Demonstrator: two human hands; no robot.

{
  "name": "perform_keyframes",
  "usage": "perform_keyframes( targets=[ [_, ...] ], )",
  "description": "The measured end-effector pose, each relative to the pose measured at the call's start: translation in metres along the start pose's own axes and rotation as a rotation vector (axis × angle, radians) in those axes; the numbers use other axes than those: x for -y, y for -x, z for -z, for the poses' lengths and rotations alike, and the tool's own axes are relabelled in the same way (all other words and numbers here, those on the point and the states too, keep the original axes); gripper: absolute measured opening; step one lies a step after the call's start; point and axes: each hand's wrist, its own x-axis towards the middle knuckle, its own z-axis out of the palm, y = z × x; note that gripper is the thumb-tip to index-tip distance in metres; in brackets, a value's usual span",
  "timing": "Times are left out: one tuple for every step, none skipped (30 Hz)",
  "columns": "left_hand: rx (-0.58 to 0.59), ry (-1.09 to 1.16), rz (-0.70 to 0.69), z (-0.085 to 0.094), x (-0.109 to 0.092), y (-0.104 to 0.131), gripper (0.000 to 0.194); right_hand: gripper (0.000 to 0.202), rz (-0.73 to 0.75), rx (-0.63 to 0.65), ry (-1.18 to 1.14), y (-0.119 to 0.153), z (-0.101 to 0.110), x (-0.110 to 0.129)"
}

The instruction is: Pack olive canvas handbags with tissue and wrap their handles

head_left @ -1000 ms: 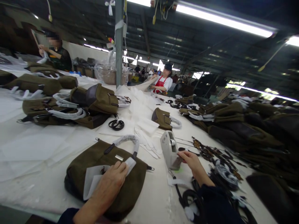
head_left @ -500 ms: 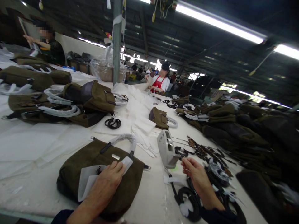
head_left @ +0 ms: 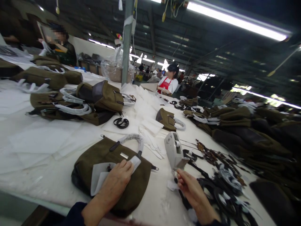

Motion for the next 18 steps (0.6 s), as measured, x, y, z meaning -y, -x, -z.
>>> perform_keyframes(
  targets=[
    [0.001, 0.003, 0.001, 0.001, 0.000, 0.000, 0.030, 0.030, 0.006, 0.054, -0.012, 0.007, -0.014, 0.005],
    [0.003, 0.001, 0.001, 0.002, -0.001, 0.000, 0.028, 0.030, 0.007, 0.123, -0.007, 0.013, -0.030, 0.011],
    [0.004, -0.005, 0.000, 0.003, -0.001, 0.000, 0.027, 0.029, 0.010, 0.186, 0.011, 0.018, -0.049, 0.016],
    [0.003, -0.013, -0.001, 0.004, -0.002, 0.000, 0.027, 0.030, 0.018, 0.260, 0.022, 0.021, -0.068, 0.021],
    [0.002, -0.024, -0.004, 0.005, -0.002, 0.000, 0.027, 0.030, 0.016, 0.338, 0.040, 0.023, -0.088, 0.023],
    [0.000, -0.033, -0.008, 0.005, -0.003, 0.000, 0.026, 0.030, 0.012, 0.408, 0.071, 0.022, -0.106, 0.023],
    [-0.003, -0.041, -0.013, 0.005, -0.003, 0.000, 0.025, 0.030, 0.014, 0.457, 0.109, 0.019, -0.123, 0.021],
    [-0.008, -0.049, -0.020, 0.005, -0.003, 0.000, 0.024, 0.028, 0.015, 0.484, 0.159, 0.015, -0.137, 0.017],
    [-0.015, -0.056, -0.028, 0.005, -0.003, 0.000, 0.023, 0.025, 0.015, 0.491, 0.221, 0.010, -0.148, 0.012],
    [-0.024, -0.064, -0.035, 0.004, -0.003, 0.000, 0.023, 0.022, 0.015, 0.483, 0.283, 0.004, -0.156, 0.006],
    [-0.033, -0.072, -0.043, 0.004, -0.003, 0.000, 0.023, 0.019, 0.012, 0.465, 0.337, -0.001, -0.161, 0.000],
    [-0.042, -0.080, -0.048, 0.003, -0.003, 0.001, 0.024, 0.017, 0.007, 0.444, 0.380, -0.006, -0.164, -0.005],
    [-0.049, -0.085, -0.052, 0.003, -0.002, 0.001, 0.024, 0.016, 0.002, 0.424, 0.408, -0.010, -0.165, -0.009],
    [-0.052, -0.087, -0.053, 0.002, -0.002, 0.001, 0.024, 0.015, -0.005, 0.408, 0.421, -0.013, -0.166, -0.012],
    [-0.052, -0.086, -0.051, 0.002, -0.002, 0.001, 0.023, 0.015, -0.010, 0.397, 0.427, -0.015, -0.166, -0.014],
    [-0.050, -0.086, -0.049, 0.002, -0.002, 0.001, 0.022, 0.016, -0.014, 0.390, 0.437, -0.016, -0.165, -0.015],
    [-0.048, -0.085, -0.048, 0.002, -0.002, 0.001, 0.021, 0.016, -0.019, 0.386, 0.447, -0.017, -0.165, -0.015],
    [-0.049, -0.085, -0.048, 0.002, -0.002, 0.001, 0.020, 0.016, -0.026, 0.384, 0.458, -0.017, -0.165, -0.015]
  ],
)
